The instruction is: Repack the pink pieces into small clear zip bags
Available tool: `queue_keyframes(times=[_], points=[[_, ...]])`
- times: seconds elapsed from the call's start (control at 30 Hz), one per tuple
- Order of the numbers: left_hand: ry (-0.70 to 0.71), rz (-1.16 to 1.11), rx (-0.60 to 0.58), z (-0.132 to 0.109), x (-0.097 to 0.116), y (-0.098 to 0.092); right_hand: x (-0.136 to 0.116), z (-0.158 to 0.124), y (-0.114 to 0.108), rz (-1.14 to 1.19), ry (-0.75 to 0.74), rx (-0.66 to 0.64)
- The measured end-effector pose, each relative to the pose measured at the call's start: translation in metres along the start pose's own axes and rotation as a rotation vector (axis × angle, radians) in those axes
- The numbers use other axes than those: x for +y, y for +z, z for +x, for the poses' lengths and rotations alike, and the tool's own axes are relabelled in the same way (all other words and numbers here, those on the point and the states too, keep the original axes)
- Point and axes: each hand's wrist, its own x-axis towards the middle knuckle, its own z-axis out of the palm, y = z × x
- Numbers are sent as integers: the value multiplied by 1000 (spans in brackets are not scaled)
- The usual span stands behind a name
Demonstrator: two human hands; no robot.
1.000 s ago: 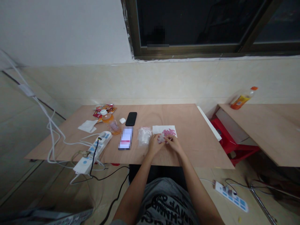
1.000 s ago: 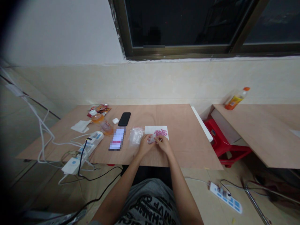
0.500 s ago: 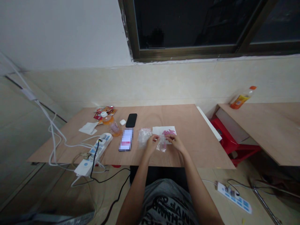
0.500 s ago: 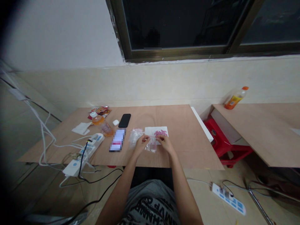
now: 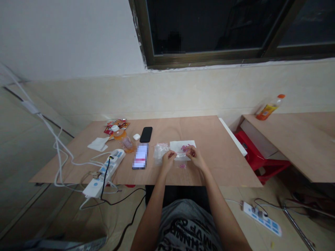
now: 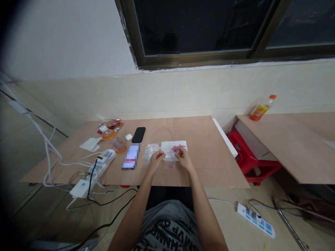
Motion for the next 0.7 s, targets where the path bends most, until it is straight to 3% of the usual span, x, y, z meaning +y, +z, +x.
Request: queue_keyframes(times=[0.7], points=[[1, -23, 10, -2, 4, 5, -4, -3, 7, 75, 28, 35]])
